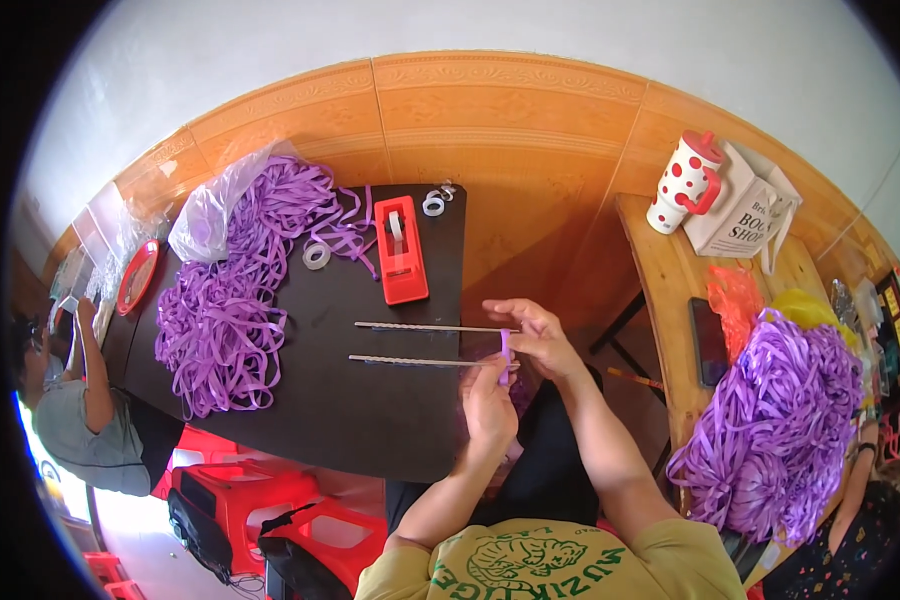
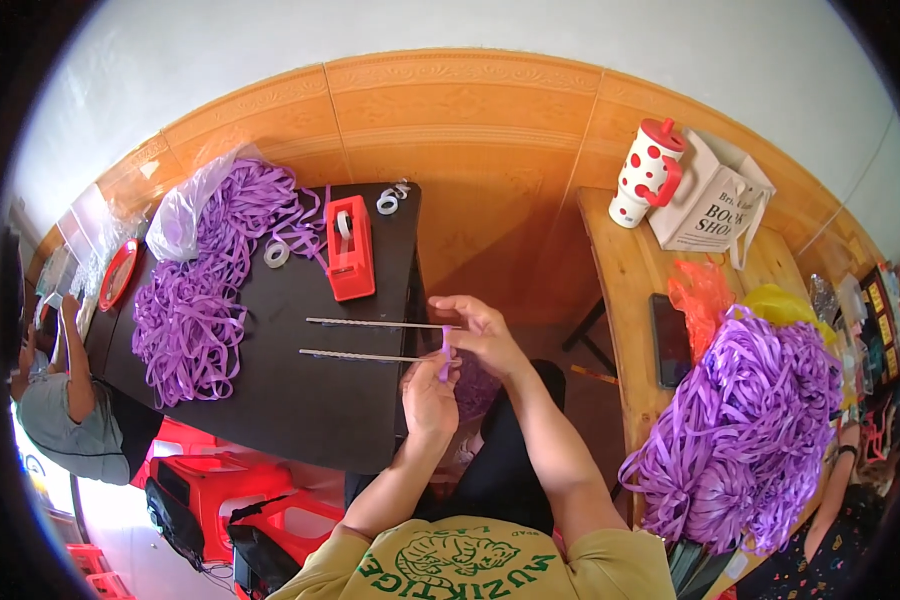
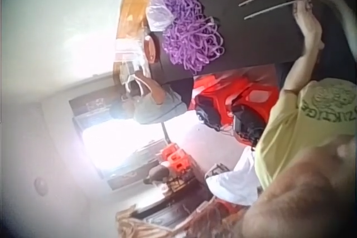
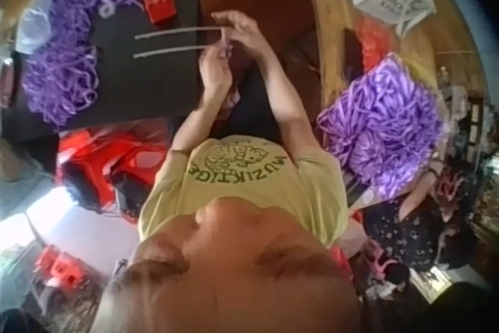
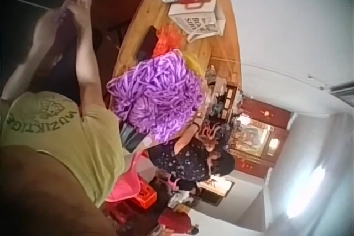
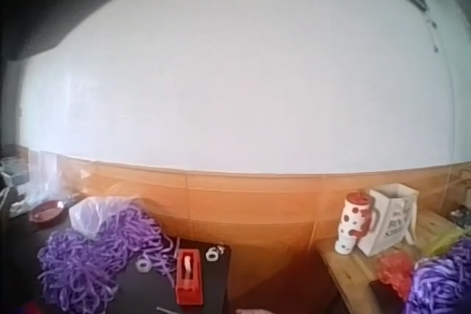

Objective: Wrapping purple ribbon around a metal jig to create uniform decorative loops.

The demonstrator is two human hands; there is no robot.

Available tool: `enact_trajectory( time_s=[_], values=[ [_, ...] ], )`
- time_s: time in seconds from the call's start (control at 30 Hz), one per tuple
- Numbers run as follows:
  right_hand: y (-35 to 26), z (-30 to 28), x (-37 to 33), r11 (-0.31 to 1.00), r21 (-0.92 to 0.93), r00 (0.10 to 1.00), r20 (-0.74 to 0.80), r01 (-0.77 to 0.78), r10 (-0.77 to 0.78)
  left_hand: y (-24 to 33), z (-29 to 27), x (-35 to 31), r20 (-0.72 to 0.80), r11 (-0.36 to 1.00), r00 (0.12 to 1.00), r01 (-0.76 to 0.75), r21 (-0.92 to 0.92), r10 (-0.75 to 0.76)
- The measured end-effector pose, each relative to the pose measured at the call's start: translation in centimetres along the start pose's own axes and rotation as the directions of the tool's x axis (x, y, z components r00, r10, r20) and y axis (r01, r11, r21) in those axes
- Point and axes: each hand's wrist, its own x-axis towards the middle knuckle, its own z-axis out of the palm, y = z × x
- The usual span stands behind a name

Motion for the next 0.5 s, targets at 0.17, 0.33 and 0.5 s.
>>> enact_trajectory(
  time_s=[0.17,0.33,0.5],
  values=[
    [2.7,1.3,-1.7,0.918,0.352,0.973,-0.071,-0.183,0.221,0.0,-0.1,-0.2,0.027,1.0,1.0,0.014,0.002,-0.014],
    [3.2,0.0,-3.0,0.88,0.399,0.912,-0.2,-0.258,0.358,0.1,0.1,-0.4,0.042,1.0,0.999,0.02,-0.005,-0.02],
    [-2.8,2.8,-1.2,0.895,0.374,0.91,-0.234,-0.242,0.344,0.2,-0.5,-0.6,0.037,1.0,0.999,0.006,0.021,-0.006]
  ],
)
